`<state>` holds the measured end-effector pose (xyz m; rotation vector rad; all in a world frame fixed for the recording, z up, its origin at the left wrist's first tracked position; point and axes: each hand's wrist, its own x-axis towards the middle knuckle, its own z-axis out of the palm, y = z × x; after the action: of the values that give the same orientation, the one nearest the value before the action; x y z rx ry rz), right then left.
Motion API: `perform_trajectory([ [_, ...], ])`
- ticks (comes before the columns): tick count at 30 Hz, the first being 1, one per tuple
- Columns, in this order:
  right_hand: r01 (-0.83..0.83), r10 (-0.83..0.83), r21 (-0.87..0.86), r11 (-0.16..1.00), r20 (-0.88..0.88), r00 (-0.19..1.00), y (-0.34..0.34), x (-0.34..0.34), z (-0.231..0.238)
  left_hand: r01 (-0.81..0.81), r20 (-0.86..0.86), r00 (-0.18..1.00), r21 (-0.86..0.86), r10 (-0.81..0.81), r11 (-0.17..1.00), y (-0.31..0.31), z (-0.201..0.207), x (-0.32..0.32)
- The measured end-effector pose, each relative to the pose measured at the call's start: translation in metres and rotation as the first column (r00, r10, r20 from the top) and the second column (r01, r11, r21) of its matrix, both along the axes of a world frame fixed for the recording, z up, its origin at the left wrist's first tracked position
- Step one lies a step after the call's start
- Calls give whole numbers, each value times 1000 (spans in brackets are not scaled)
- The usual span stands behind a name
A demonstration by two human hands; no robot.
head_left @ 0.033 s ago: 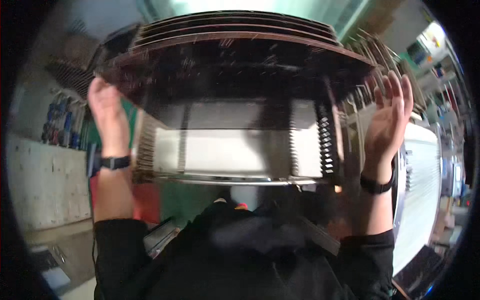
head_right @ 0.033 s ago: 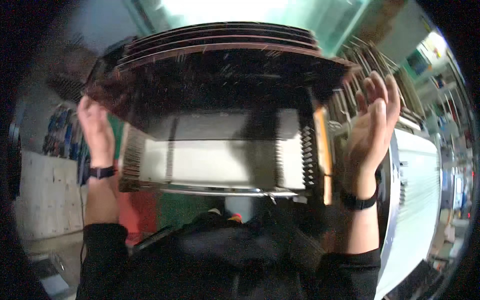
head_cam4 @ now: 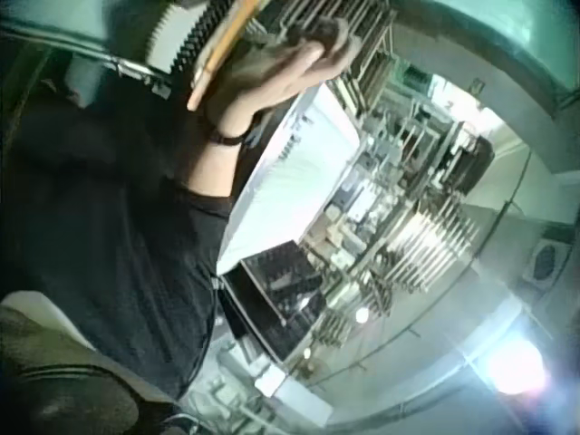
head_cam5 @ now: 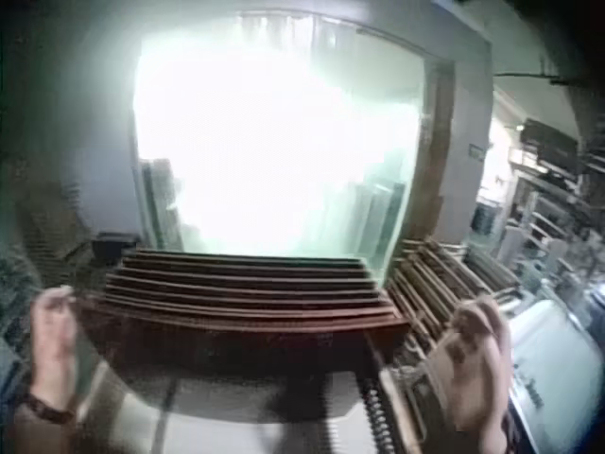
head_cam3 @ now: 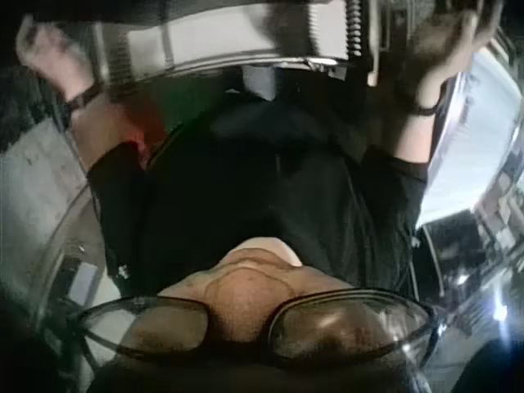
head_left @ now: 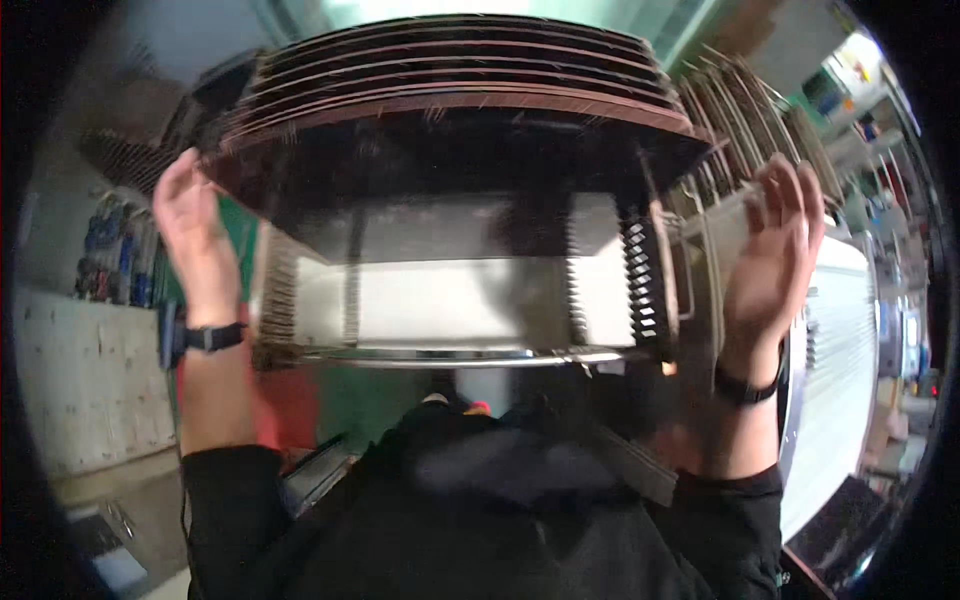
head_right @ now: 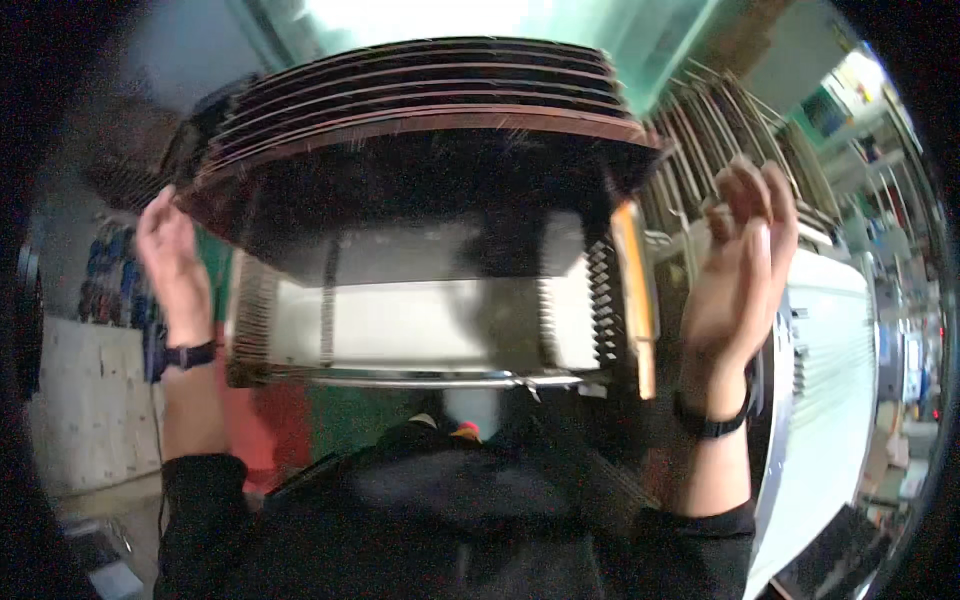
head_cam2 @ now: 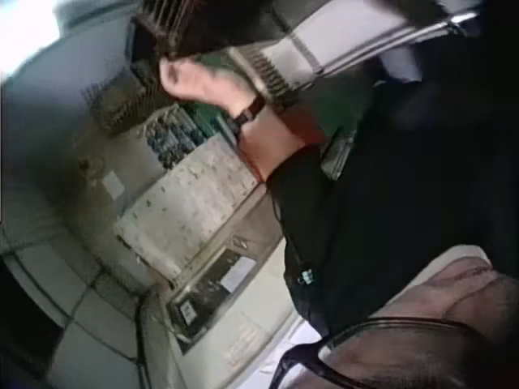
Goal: Handling and organizing printed circuit boards in an industrial rack and conveyor system.
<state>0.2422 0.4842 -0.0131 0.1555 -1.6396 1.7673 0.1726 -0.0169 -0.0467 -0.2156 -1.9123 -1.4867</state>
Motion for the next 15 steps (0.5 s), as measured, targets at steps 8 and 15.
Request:
perform_trajectory([
  [8,-697,257,167,698,849,461,19,160,-126,-38,-64,997,83,43,996,29,0,60],
  [15,-623,-154,521,583,824,545,3,163,-329,523,66,850,-235,-523,819,108,-39,87],
])
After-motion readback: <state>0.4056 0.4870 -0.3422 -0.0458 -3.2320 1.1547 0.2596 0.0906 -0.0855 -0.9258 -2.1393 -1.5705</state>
